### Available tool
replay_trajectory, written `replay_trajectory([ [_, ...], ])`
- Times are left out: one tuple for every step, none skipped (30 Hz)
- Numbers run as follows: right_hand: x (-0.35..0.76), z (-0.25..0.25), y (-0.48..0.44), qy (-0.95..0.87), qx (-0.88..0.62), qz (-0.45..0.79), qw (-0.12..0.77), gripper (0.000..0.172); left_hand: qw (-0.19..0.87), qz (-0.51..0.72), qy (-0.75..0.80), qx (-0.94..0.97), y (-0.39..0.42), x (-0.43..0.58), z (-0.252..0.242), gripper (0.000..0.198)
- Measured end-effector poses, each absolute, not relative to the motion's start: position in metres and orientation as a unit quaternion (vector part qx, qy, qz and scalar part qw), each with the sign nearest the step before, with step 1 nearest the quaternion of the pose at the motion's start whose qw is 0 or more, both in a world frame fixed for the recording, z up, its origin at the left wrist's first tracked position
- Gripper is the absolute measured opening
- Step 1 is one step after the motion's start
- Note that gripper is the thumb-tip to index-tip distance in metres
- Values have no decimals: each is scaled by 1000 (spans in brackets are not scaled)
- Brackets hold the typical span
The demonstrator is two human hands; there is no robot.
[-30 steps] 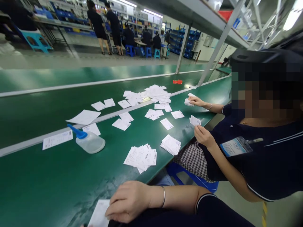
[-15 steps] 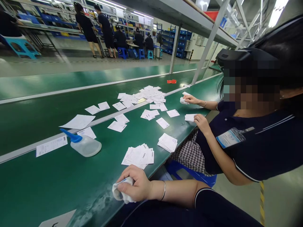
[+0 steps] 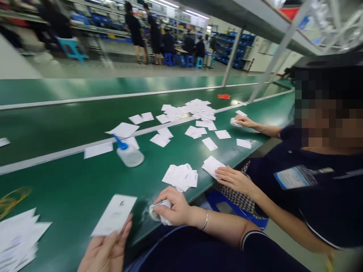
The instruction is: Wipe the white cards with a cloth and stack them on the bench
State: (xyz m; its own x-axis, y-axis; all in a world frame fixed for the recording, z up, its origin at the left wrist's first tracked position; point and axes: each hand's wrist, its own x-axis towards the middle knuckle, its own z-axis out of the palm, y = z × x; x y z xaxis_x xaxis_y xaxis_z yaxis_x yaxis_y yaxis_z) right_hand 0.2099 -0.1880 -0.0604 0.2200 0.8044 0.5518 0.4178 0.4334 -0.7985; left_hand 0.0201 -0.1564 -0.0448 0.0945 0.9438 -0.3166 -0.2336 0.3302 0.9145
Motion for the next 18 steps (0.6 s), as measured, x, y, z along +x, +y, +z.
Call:
replay_trajectory([
  [211, -57, -190, -606, -507, 170, 588, 26, 661, 458, 501, 320, -158, 27, -37, 26],
  [211, -54, -193, -607, -505, 175, 588, 24, 672, 466, 493, 298, -161, 34, -28, 30],
  [212, -51, -196, -609, -501, 179, 588, 23, 682, 473, 479, 285, -163, 40, -21, 33],
  [214, -48, -199, -612, -504, 189, 580, 21, 694, 482, 461, 274, -165, 45, -15, 35],
  [216, -45, -200, -605, -510, 194, 579, 18, 707, 485, 440, 265, -166, 48, -11, 37],
  [218, -42, -200, -599, -518, 204, 575, 15, 722, 483, 422, 259, -166, 51, -10, 38],
  [220, -40, -199, -594, -523, 214, 572, 12, 737, 479, 403, 256, -166, 52, -9, 40],
  [222, -37, -196, -600, -523, 217, 565, 9, 748, 475, 389, 252, -167, 53, -10, 40],
  [223, -34, -193, -614, -520, 217, 553, 8, 752, 478, 381, 246, -167, 53, -12, 39],
  [224, -30, -189, -627, -517, 206, 545, 8, 754, 480, 374, 245, -168, 53, -14, 39],
  [225, -26, -186, -641, -515, 187, 538, 7, 754, 483, 369, 247, -170, 54, -16, 38],
  [225, -22, -182, -653, -515, 160, 532, 7, 753, 486, 366, 251, -173, 54, -17, 37],
  [224, -18, -179, -661, -520, 127, 525, 7, 751, 487, 364, 258, -175, 55, -19, 36],
  [223, -15, -176, -667, -528, 94, 517, 7, 749, 487, 362, 268, -177, 56, -21, 36],
  [221, -13, -173, -671, -537, 64, 507, 8, 742, 485, 363, 288, -179, 57, -23, 36],
  [219, -11, -170, -675, -544, 40, 496, 9, 729, 483, 367, 316, -181, 59, -25, 35],
  [216, -11, -168, -681, -548, 26, 484, 10, 713, 481, 373, 347, -182, 59, -28, 35],
  [213, -12, -166, -691, -548, 20, 472, 10, 694, 480, 380, 379, -184, 60, -30, 34],
])
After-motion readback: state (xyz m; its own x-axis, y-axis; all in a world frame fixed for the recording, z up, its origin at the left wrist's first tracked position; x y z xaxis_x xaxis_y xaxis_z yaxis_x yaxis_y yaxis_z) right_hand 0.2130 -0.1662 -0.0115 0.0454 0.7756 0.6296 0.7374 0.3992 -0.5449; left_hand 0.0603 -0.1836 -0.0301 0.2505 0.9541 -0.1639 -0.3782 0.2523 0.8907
